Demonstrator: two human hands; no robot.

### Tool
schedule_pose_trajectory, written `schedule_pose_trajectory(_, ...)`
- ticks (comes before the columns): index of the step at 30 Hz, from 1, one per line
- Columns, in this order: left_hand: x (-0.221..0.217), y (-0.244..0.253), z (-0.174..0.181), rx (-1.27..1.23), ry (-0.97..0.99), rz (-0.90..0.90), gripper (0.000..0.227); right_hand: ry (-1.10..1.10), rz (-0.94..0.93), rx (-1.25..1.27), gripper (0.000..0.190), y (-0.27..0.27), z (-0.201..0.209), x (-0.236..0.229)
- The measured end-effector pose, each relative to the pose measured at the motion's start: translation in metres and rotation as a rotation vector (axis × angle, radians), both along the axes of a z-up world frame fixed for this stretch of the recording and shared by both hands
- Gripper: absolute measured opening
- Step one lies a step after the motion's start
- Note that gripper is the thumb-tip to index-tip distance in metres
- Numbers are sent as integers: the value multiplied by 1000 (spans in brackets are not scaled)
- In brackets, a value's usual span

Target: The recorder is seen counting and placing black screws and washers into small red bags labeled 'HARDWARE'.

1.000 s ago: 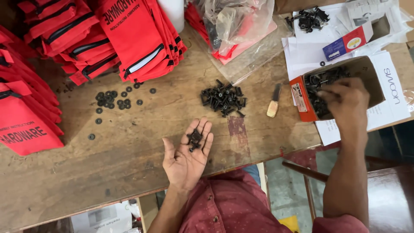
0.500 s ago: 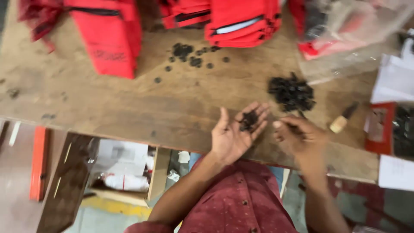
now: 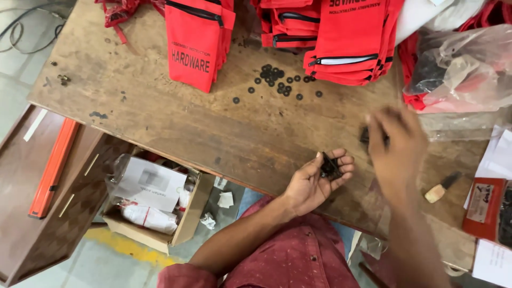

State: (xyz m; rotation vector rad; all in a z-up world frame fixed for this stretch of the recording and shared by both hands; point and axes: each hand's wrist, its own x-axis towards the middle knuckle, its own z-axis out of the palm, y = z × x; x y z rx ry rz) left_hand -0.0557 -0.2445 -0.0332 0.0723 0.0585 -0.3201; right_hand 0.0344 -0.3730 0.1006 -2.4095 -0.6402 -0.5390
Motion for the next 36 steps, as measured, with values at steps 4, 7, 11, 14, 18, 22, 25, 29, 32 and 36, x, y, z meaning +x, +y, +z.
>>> schedule_pose_trajectory(4,-2,1,2,-33,-44,12,52,-210,190,-186,18,26,11,86)
schedule_pose_trajectory(7,-3,3,5,5,-24,7,54,-365,214,-448,20,47,26,123)
schedule_pose_trajectory(11,-4,4,5,-2,-33,19,54,-414,229,-625,7,47,20,144)
schedule_pose_trajectory(14,-2,1,-1,-26,-25,12,54,-382,273,-508,2,42,26,131)
schedule_pose_trajectory(18,-19,11,1,-25,40,23,49,-411,221,-370,12,44,61,48)
schedule_pose_trajectory(22,-70,50,33,-44,123,52,43,-189,277,-380,11,45,27,-29)
schedule_pose_trajectory(25,-102,73,54,146,207,165,39,-123,606,-561,26,56,-4,-53)
schedule_pose_trajectory(29,-109,81,79,262,384,352,38,814,356,-65,19,76,-17,-63)
schedule_pose_trajectory(32,-102,78,88,276,443,385,37,970,381,90,17,70,-43,-61)
schedule_pose_trajectory(36,-93,73,82,266,454,404,37,907,421,186,11,58,-58,-55)
